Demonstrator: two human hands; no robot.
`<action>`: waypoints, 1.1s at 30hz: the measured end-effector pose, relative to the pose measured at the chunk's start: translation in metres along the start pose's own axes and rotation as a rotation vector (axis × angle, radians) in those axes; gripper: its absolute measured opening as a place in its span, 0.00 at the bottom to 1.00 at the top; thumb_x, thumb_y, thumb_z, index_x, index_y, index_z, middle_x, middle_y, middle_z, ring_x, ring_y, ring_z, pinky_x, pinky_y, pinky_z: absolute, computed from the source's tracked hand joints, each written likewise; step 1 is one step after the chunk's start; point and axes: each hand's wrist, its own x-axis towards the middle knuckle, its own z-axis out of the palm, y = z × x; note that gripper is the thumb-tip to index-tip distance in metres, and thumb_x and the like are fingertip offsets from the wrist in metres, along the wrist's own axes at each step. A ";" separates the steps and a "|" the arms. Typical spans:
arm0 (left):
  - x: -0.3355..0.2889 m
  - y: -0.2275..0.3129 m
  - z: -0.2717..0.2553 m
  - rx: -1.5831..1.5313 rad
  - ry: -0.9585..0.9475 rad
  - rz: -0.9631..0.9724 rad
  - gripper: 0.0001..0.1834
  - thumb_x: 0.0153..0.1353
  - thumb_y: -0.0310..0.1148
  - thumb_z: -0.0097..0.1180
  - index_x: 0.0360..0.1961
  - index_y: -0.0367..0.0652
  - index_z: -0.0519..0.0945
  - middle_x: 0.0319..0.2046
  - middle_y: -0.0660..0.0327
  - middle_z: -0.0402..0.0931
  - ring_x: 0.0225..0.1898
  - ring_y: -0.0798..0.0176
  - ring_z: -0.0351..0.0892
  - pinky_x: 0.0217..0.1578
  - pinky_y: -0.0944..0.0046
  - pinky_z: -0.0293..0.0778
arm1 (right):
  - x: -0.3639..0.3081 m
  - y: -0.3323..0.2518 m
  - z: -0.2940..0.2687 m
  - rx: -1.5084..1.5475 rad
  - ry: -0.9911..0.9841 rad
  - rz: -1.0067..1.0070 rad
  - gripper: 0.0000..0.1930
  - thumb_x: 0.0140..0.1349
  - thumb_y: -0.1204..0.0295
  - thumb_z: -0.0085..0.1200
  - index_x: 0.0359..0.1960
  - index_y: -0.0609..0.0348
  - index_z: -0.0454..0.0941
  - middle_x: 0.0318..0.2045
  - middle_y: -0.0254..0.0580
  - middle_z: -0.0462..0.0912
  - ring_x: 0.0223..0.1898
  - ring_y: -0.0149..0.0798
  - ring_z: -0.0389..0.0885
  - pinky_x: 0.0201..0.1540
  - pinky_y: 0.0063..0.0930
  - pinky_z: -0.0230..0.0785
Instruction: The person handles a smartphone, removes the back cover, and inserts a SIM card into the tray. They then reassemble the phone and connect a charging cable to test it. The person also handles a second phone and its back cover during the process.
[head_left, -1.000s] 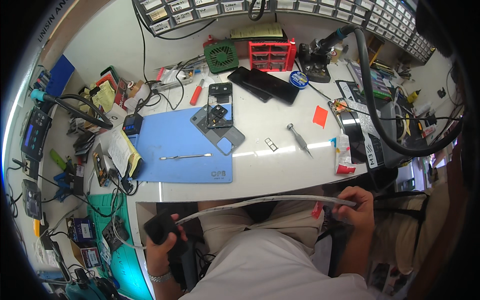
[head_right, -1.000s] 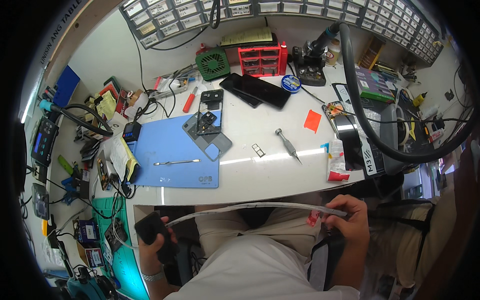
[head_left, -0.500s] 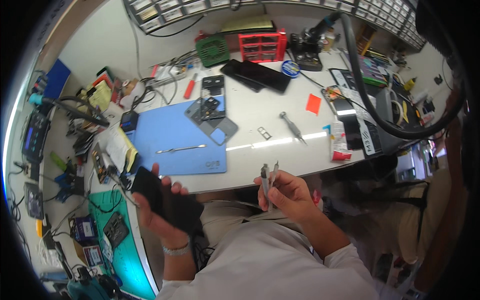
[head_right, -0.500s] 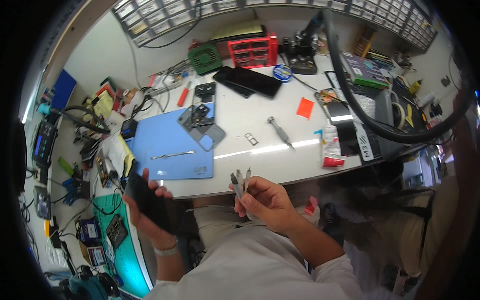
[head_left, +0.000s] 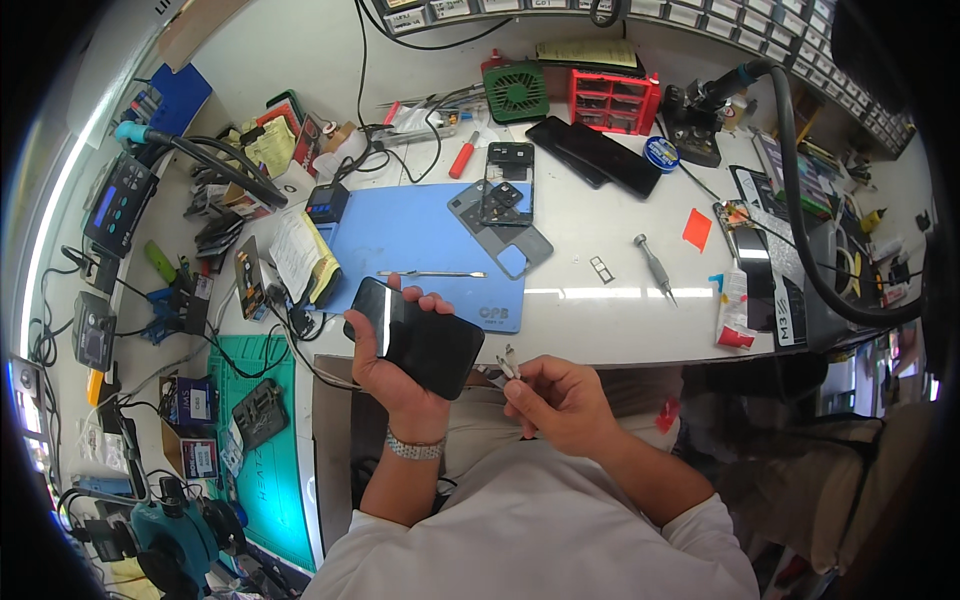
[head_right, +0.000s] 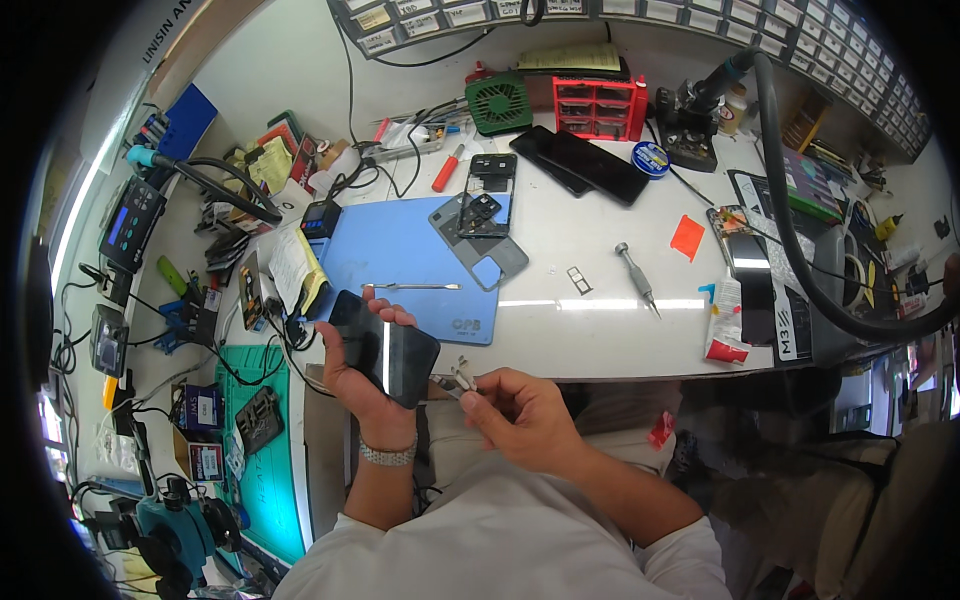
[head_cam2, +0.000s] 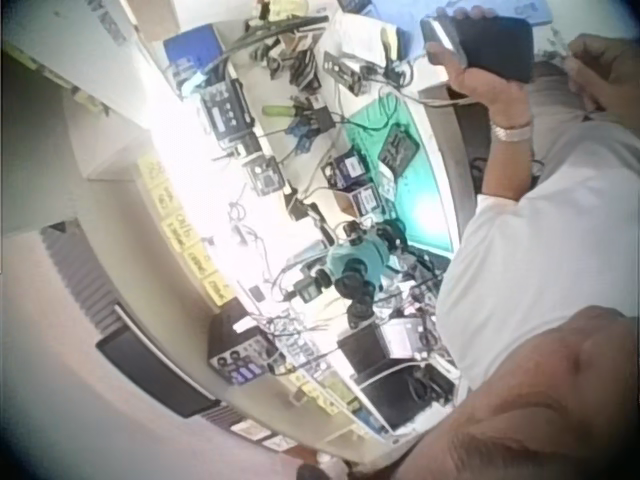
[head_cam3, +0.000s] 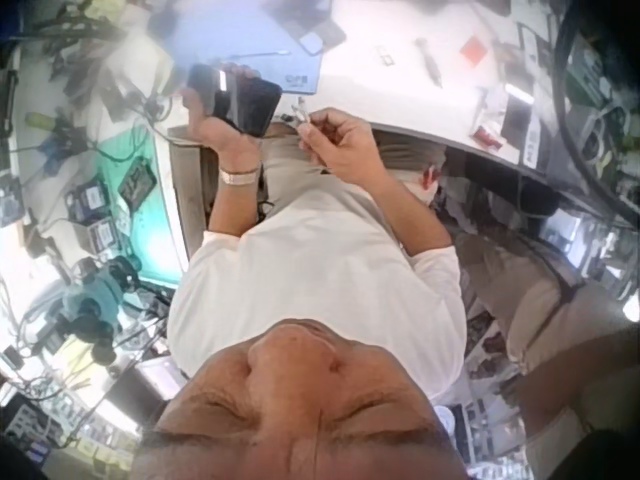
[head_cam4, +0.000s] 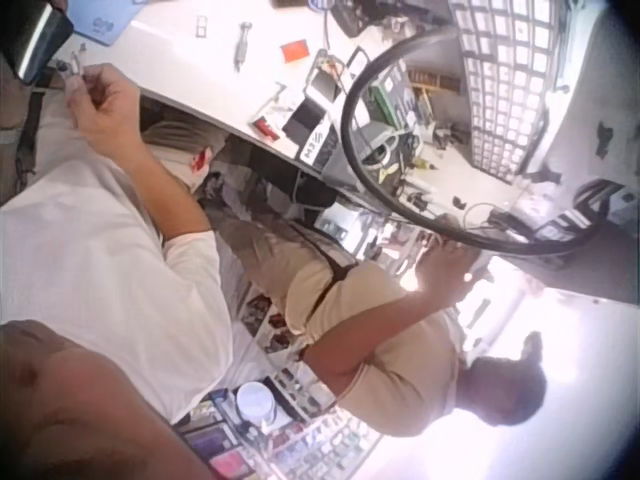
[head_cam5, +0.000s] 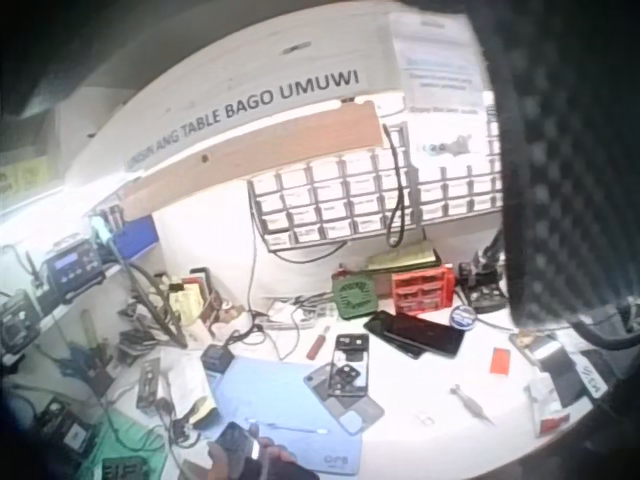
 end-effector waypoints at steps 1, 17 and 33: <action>0.000 0.000 -0.001 -0.002 -0.008 -0.008 0.38 0.73 0.55 0.65 0.66 0.30 0.73 0.48 0.53 0.80 0.49 0.55 0.78 0.59 0.50 0.77 | -0.001 -0.001 0.002 -0.010 0.016 0.014 0.15 0.84 0.64 0.53 0.47 0.65 0.83 0.32 0.38 0.88 0.26 0.24 0.81 0.28 0.21 0.75; -0.005 -0.010 -0.006 0.075 -0.087 -0.026 0.39 0.77 0.62 0.55 0.74 0.42 0.69 0.48 0.58 0.78 0.47 0.54 0.77 0.54 0.46 0.74 | 0.004 -0.011 -0.001 0.070 -0.116 0.206 0.21 0.86 0.58 0.48 0.41 0.64 0.83 0.25 0.39 0.86 0.23 0.31 0.84 0.26 0.23 0.71; -0.005 -0.014 -0.012 0.107 -0.128 0.056 0.43 0.75 0.64 0.56 0.78 0.46 0.65 0.50 0.58 0.78 0.48 0.54 0.77 0.55 0.46 0.75 | 0.005 0.002 -0.007 0.308 -0.120 0.301 0.23 0.85 0.55 0.48 0.40 0.63 0.81 0.22 0.40 0.84 0.19 0.34 0.83 0.23 0.27 0.71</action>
